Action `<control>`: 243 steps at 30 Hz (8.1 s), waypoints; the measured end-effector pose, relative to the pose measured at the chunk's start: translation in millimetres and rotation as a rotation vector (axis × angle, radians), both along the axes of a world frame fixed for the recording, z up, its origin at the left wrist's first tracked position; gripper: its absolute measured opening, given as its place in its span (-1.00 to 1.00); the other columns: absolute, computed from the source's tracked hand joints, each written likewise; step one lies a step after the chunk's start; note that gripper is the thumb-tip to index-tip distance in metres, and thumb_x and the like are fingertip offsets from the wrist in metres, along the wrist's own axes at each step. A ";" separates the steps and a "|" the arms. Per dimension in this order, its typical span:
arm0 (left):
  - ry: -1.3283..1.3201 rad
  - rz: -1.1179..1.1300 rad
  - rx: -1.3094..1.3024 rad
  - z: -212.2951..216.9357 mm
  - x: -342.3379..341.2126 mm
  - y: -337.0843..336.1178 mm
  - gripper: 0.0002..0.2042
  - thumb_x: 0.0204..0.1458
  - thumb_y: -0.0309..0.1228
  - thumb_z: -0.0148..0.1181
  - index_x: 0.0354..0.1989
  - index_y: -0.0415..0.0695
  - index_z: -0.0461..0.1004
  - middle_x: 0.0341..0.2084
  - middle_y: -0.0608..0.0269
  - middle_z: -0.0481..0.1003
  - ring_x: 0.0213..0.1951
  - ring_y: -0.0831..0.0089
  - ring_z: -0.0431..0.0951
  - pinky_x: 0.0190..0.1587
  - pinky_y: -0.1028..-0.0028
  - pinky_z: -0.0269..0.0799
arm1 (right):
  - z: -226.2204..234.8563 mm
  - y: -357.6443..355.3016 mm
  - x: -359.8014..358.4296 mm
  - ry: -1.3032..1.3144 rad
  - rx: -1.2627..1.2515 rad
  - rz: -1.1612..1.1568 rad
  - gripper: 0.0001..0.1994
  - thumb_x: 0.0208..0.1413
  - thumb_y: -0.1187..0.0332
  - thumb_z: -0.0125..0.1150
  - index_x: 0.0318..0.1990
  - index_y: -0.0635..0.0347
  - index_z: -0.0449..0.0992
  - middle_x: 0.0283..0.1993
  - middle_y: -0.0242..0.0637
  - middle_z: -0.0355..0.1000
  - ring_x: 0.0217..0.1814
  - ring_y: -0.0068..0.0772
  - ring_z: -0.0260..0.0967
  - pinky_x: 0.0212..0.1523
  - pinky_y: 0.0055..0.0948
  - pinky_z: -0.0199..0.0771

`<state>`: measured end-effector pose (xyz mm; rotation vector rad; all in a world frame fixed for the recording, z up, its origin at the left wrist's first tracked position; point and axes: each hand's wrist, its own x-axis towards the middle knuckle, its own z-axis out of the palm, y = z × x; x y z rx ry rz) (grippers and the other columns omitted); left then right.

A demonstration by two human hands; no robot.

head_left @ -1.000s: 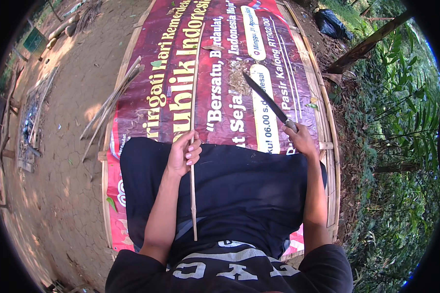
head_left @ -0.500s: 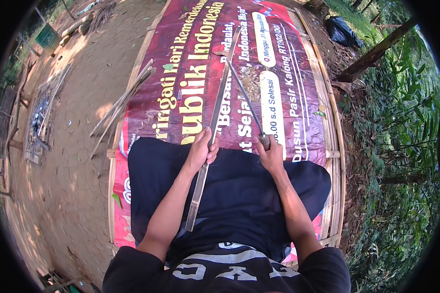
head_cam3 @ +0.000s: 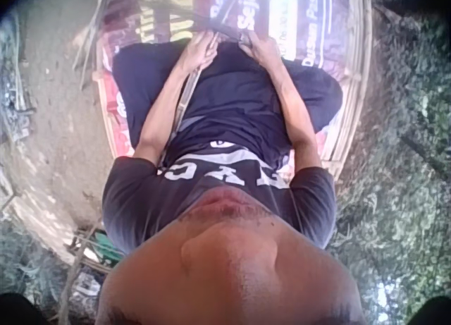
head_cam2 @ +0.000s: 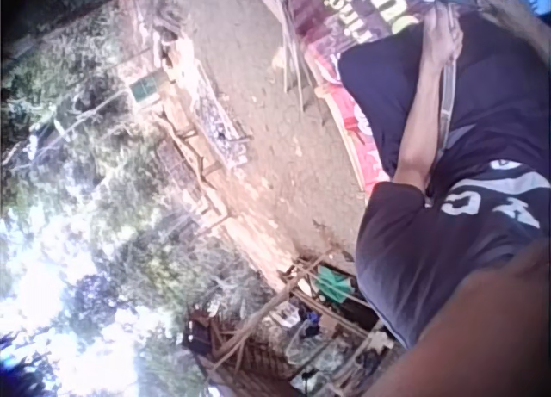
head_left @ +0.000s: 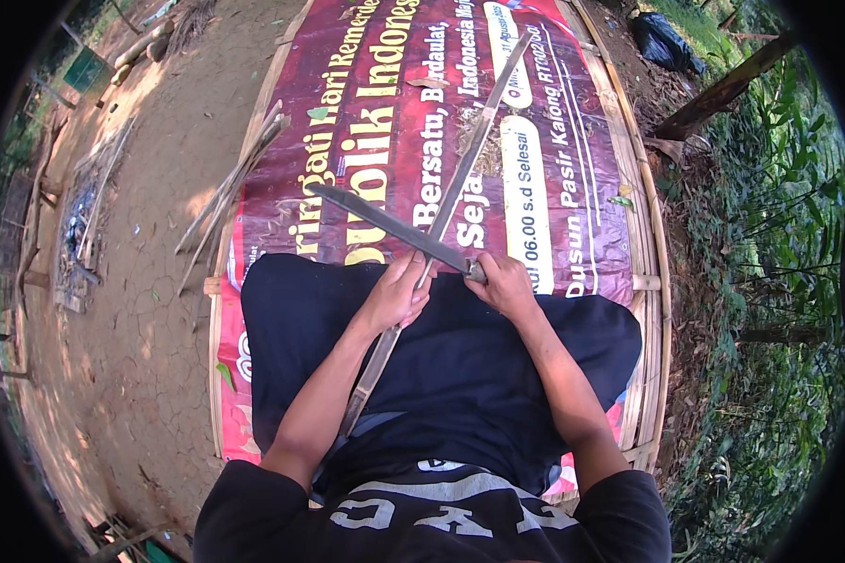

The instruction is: The person sits cross-legged on a mat and uses a knife to sharpen a long, thin piece of bamboo. They hold the bamboo with their left hand and scrape the knife along its length with their right hand to remove the outer layer and create a pointed tip.

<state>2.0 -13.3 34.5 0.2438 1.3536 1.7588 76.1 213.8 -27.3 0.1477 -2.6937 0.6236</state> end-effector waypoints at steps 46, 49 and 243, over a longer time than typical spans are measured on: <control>-0.094 -0.094 -0.009 -7.7 11.4 -12.5 -0.65 0.43 -0.13 -0.30 -0.23 -0.16 0.25 -0.72 0.47 0.07 -0.82 0.72 0.04 -0.84 0.63 0.04 | -7.3 57.8 -18.9 -0.128 -0.145 -0.445 -0.71 0.14 0.20 0.30 -0.31 0.21 0.35 -0.55 0.02 0.48 -0.49 0.15 0.48 -0.50 0.01 0.44; -0.088 -0.110 -0.012 -14.1 13.3 -4.0 -0.65 0.43 -0.14 -0.31 -0.22 -0.17 0.26 -0.72 0.47 0.08 -0.83 0.72 0.04 -0.84 0.63 0.04 | -7.7 55.9 -7.2 -0.104 -0.097 -0.285 -0.69 0.14 0.16 0.29 -0.30 0.19 0.34 -0.52 -0.01 0.49 -0.48 0.15 0.49 -0.48 0.02 0.45; 0.773 -0.128 -0.453 -48.1 -1.5 -15.6 -0.75 0.33 -0.38 -0.11 -0.23 -0.34 0.41 -0.50 -0.04 0.47 -0.43 0.14 0.46 -0.30 0.21 0.35 | -14.9 6.9 11.5 -0.249 0.081 0.001 -0.67 0.12 0.15 0.30 -0.25 0.19 0.32 -0.51 -0.04 0.50 -0.49 0.09 0.50 -0.49 -0.02 0.46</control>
